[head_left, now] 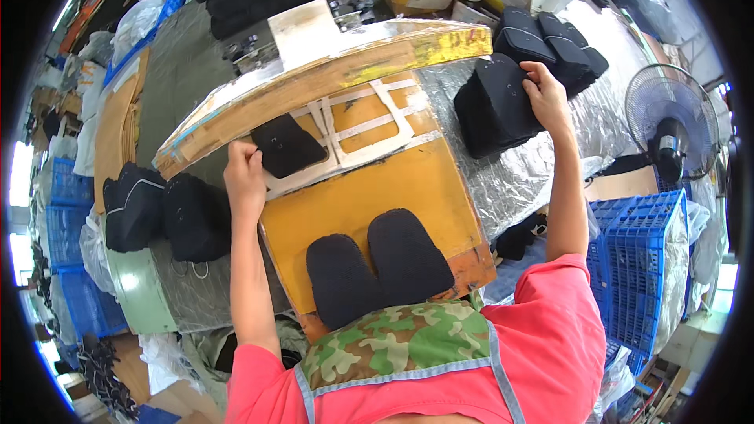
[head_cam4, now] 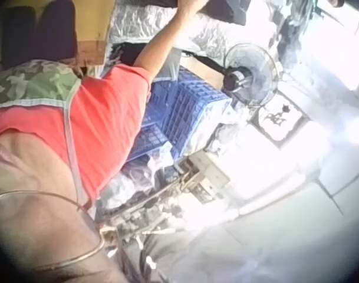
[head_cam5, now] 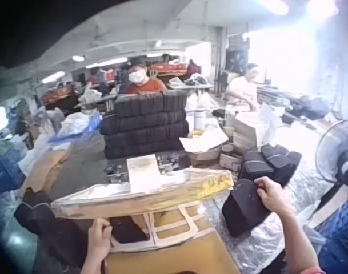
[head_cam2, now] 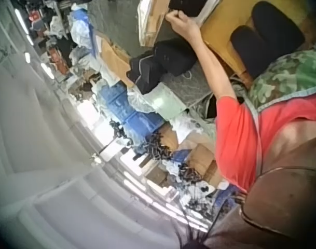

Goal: Applying designs or adhesive to shoe components using a screen-printing frame and a spatula.

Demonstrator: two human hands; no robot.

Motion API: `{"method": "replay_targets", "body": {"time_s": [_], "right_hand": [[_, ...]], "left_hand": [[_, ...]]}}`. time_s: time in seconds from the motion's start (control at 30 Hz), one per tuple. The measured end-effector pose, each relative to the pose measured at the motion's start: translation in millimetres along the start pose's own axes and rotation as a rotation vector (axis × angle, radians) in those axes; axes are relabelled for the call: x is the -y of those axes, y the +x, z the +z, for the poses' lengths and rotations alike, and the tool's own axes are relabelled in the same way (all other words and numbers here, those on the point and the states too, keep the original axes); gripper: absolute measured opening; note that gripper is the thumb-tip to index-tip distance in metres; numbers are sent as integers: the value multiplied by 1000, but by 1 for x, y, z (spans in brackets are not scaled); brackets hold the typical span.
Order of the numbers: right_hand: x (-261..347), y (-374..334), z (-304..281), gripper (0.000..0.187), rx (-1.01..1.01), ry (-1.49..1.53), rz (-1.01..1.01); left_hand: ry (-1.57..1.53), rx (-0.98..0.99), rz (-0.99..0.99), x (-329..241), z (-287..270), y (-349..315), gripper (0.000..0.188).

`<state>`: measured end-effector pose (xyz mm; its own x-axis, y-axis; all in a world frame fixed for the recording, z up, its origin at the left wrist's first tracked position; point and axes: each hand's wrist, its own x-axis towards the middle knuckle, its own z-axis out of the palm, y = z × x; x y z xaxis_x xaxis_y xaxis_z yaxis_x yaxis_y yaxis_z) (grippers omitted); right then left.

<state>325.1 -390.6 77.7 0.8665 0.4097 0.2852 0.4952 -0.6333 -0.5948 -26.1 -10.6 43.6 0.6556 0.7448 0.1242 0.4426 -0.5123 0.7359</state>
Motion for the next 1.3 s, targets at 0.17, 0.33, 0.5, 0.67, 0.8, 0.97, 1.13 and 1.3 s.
{"method": "replay_targets", "body": {"time_s": [0.17,0.33,0.5,0.67,0.8,0.97,1.13,1.3], "right_hand": [[2,5,11,33,-23,-60,-163],[0,-3,-17,48,69,-325,-225],[30,-29,-3,86,290,-302,-192],[37,-29,-2,87,209,-379,-204],[107,-74,4,75,110,-259,-466],[175,-157,23,75,739,-116,-540],[162,-177,46,61,788,-44,-495],[174,-179,51,54,648,-36,-559]], "left_hand": [[-403,-205,55,2,-70,-87,10],[-353,-600,19,28,-161,-116,14],[-339,-551,58,72,-208,-98,12],[5,-430,87,82,-183,-56,12],[297,-425,123,95,-166,-56,9],[553,-390,93,73,-153,-63,15],[730,-380,184,59,-152,-73,22],[399,-435,214,6,-126,-110,28]]}}
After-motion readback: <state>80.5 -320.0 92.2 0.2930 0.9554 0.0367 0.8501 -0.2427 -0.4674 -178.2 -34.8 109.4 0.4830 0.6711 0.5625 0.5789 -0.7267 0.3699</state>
